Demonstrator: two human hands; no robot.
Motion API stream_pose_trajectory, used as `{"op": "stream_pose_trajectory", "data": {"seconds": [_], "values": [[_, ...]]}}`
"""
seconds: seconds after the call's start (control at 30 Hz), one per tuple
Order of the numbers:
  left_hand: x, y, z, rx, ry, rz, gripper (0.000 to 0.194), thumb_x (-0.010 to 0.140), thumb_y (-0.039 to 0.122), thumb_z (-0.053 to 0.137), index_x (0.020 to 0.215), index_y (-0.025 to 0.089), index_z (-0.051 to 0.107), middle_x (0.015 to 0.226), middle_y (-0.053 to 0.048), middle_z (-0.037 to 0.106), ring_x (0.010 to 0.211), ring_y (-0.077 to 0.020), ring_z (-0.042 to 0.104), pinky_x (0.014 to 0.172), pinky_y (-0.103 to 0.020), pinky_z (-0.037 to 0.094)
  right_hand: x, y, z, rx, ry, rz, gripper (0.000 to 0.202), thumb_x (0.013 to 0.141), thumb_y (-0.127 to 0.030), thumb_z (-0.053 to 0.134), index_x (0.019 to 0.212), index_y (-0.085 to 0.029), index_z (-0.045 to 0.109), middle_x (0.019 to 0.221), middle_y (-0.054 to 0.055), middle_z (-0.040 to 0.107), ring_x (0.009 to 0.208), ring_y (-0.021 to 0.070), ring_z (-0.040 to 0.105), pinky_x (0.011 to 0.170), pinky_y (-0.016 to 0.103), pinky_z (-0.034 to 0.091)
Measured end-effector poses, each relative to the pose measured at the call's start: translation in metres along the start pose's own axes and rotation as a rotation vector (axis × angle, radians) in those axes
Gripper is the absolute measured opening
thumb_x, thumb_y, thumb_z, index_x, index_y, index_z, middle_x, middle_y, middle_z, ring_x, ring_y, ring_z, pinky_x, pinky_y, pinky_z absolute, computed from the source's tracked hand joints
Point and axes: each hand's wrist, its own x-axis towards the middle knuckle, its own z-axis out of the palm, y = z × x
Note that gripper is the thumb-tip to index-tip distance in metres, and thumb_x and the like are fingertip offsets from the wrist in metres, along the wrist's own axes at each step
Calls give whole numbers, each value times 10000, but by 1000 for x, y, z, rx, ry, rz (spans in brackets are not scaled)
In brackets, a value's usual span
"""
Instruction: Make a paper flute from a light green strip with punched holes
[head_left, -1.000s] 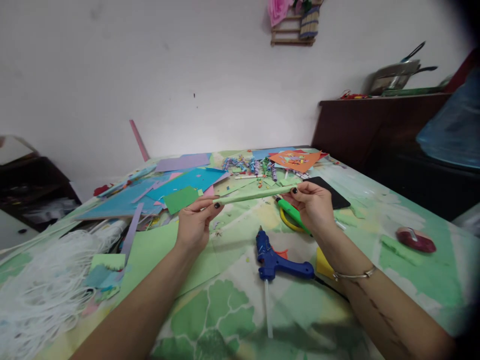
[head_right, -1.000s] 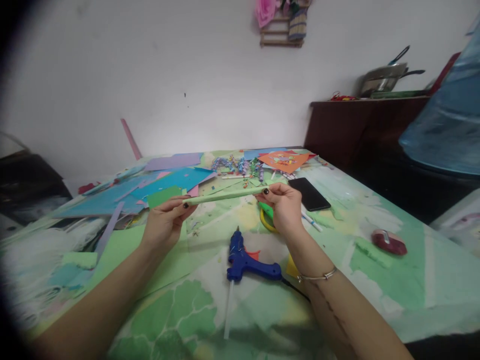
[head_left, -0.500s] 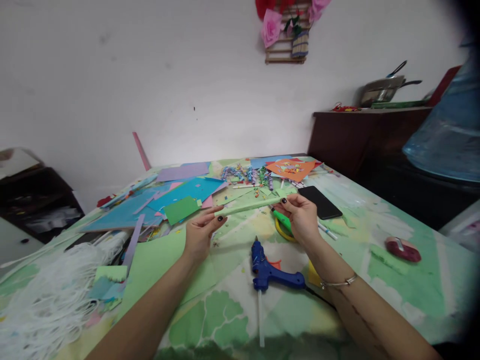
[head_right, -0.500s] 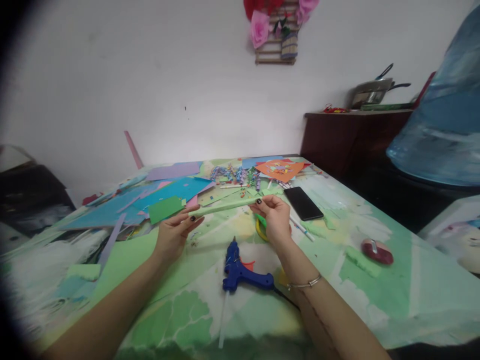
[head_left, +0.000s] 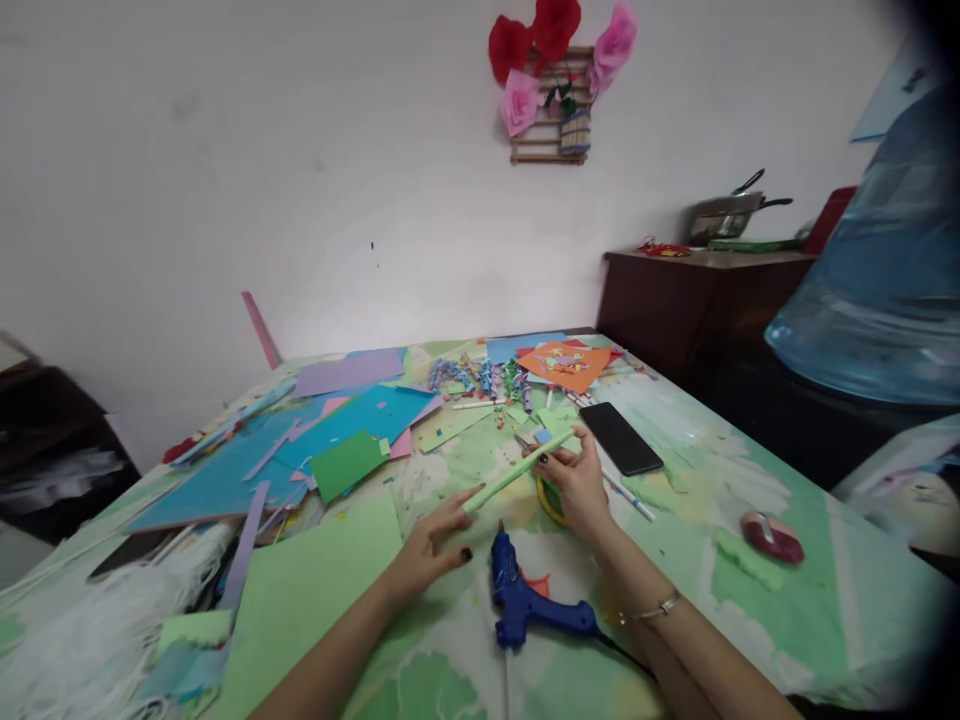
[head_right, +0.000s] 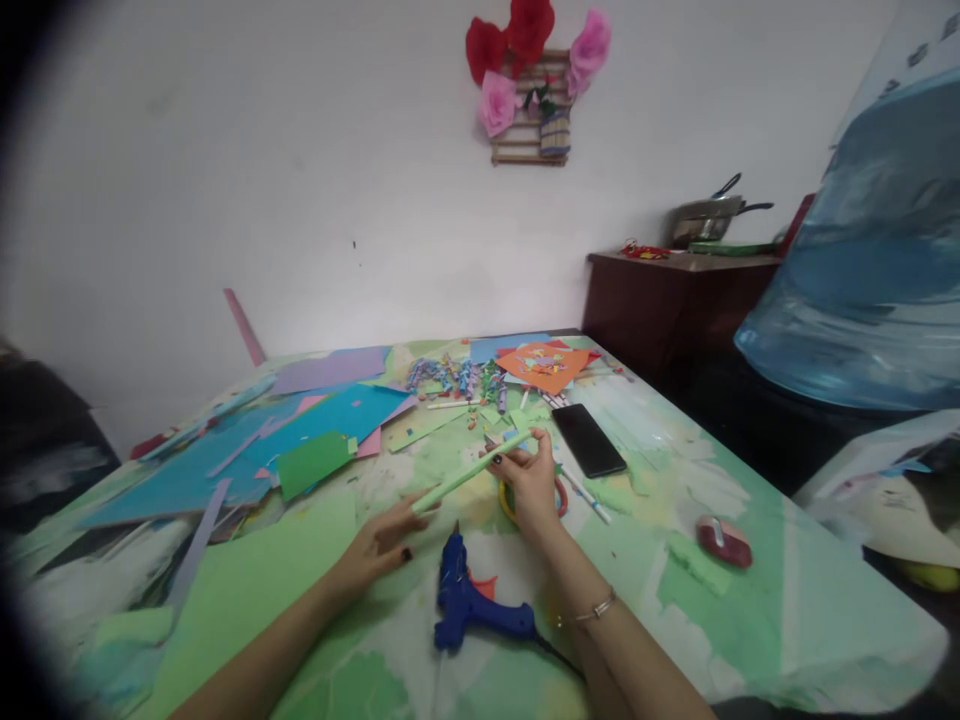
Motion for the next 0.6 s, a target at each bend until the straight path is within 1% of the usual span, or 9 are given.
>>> {"op": "stream_pose_trajectory", "data": {"seconds": [0.07,0.1,0.2,0.3,0.37,0.43,0.5,0.6], "values": [[0,1,-1,55,84,30,344,668,481,713,840,183,737,1265,-160,575,1159,-327,525,953,-431,420,0,0,0,11,-14,36,633,554,-257,835,932,-264,327,667,-40,701,690,215,705,652,350,574],[0,2,-1,65,127,32,331,672,487,705,790,180,740,1194,-156,619,1106,-321,557,924,-418,438,-1,0,0,20,-19,55,624,562,-258,832,929,-265,328,660,-40,700,693,219,706,648,351,575],[-1,8,-1,93,216,-3,314,713,483,666,752,185,757,987,-135,692,922,-287,624,825,-382,475,-5,1,1,45,-13,80,597,583,-266,824,926,-267,336,629,-48,692,693,223,708,630,345,580],[-3,13,1,122,275,-58,262,757,434,639,757,205,768,887,-109,703,824,-257,636,757,-348,479,-8,4,2,24,19,63,586,601,-275,815,939,-264,337,606,-55,686,659,216,706,607,343,585],[-4,16,2,137,278,-80,255,780,414,618,762,210,770,864,-103,703,820,-255,638,748,-341,475,-9,5,2,2,44,55,589,603,-281,814,947,-261,337,609,-54,688,642,214,704,593,340,588],[-5,17,3,157,245,-75,269,796,413,598,791,206,769,851,-104,702,819,-257,637,755,-348,472,-9,5,2,-10,60,45,591,606,-290,812,956,-262,337,626,-47,694,649,217,705,598,342,589],[-4,19,5,175,199,-37,284,816,408,570,865,205,762,875,-109,701,828,-256,633,760,-353,471,-9,5,3,-6,56,36,588,622,-299,802,972,-268,331,653,-40,703,674,221,707,620,350,588],[-3,21,5,179,165,65,277,822,373,571,978,215,738,989,-122,689,866,-250,623,752,-346,475,-8,0,6,21,21,25,610,642,-290,788,1019,-288,309,697,-36,710,709,221,708,642,360,583]]}}
